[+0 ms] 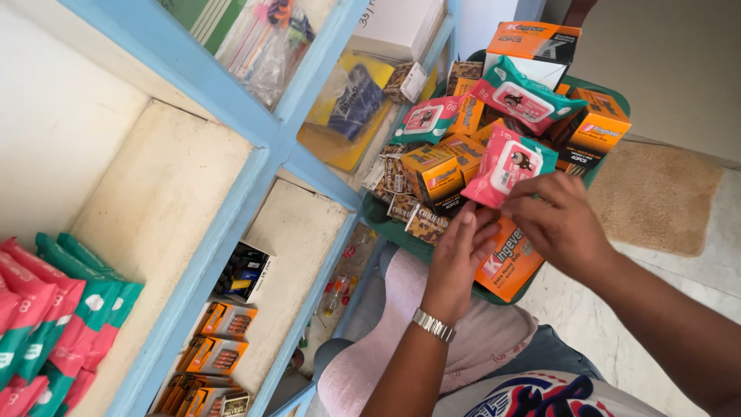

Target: The person takes small pink and green packets from a green basket and places them onto a light blue shelf. They arrange the packets in neat rows, stacking them on top of each other. The person repeatedly picks up packets from the basket and places them on the shelf.

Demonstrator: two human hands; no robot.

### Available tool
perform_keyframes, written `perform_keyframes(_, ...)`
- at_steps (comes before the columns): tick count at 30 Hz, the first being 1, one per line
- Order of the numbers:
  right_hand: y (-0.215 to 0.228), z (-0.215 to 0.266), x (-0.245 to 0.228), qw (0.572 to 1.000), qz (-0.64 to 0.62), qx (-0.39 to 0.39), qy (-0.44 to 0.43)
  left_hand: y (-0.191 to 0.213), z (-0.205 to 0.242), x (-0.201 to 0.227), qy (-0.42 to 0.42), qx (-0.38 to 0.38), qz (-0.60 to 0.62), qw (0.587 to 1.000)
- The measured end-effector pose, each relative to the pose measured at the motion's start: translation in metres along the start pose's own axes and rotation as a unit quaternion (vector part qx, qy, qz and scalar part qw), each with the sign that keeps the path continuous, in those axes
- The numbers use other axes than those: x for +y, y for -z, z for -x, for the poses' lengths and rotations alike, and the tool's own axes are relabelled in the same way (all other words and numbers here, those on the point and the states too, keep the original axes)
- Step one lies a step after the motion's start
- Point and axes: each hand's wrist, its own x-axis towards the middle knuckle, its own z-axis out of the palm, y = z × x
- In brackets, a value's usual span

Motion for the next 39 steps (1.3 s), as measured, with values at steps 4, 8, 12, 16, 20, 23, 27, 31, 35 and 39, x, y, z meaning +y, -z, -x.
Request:
perform_keyframes(4, 0.009, -0.009, 0.002, 0.999, 0.011, 0.028, -0.018, -0.008, 0.001, 0.004, 0.003, -0.012, 0.038, 0.999)
perform_keyframes(8, 0.003, -0.007, -0.013, 1.000, -0.024, 0.016, 0.011, -0.011, 0.012, 0.006, -0.007, -0.042, 0.092, 0.995)
perform_keyframes(12, -0.010, -0.001, -0.044, 0.993, -0.082, -0.070, 0.049, 0.003, 0.019, -0.006, -0.020, -0.032, 0.143, 0.989)
perform_keyframes(16, -0.011, -0.005, -0.043, 0.982, -0.129, -0.129, 0.049, 0.026, 0.018, -0.023, -0.013, 0.021, 0.125, 0.992)
perform_keyframes(20, -0.007, -0.011, -0.025, 0.993, -0.094, -0.073, -0.006, 0.033, 0.024, -0.021, 0.006, 0.073, 0.134, 0.988)
perform_keyframes(23, -0.003, -0.018, -0.014, 0.998, -0.027, -0.016, -0.050, 0.039, 0.028, -0.022, -0.005, 0.089, 0.129, 0.988)
perform_keyframes(27, -0.009, -0.020, 0.010, 0.966, -0.021, -0.150, -0.208, 0.043, 0.034, -0.021, -0.025, 0.094, 0.122, 0.988)
perform_keyframes(31, -0.019, -0.006, 0.021, 0.977, -0.059, -0.114, -0.171, 0.047, 0.041, -0.015, -0.010, 0.112, 0.117, 0.987)
perform_keyframes(35, -0.010, -0.008, 0.011, 0.970, -0.142, -0.077, -0.182, 0.056, 0.045, -0.011, -0.011, 0.146, 0.105, 0.984)
perform_keyframes(39, -0.009, -0.007, 0.005, 0.958, -0.216, -0.059, -0.178, 0.069, 0.053, -0.015, -0.072, 0.170, 0.066, 0.980)
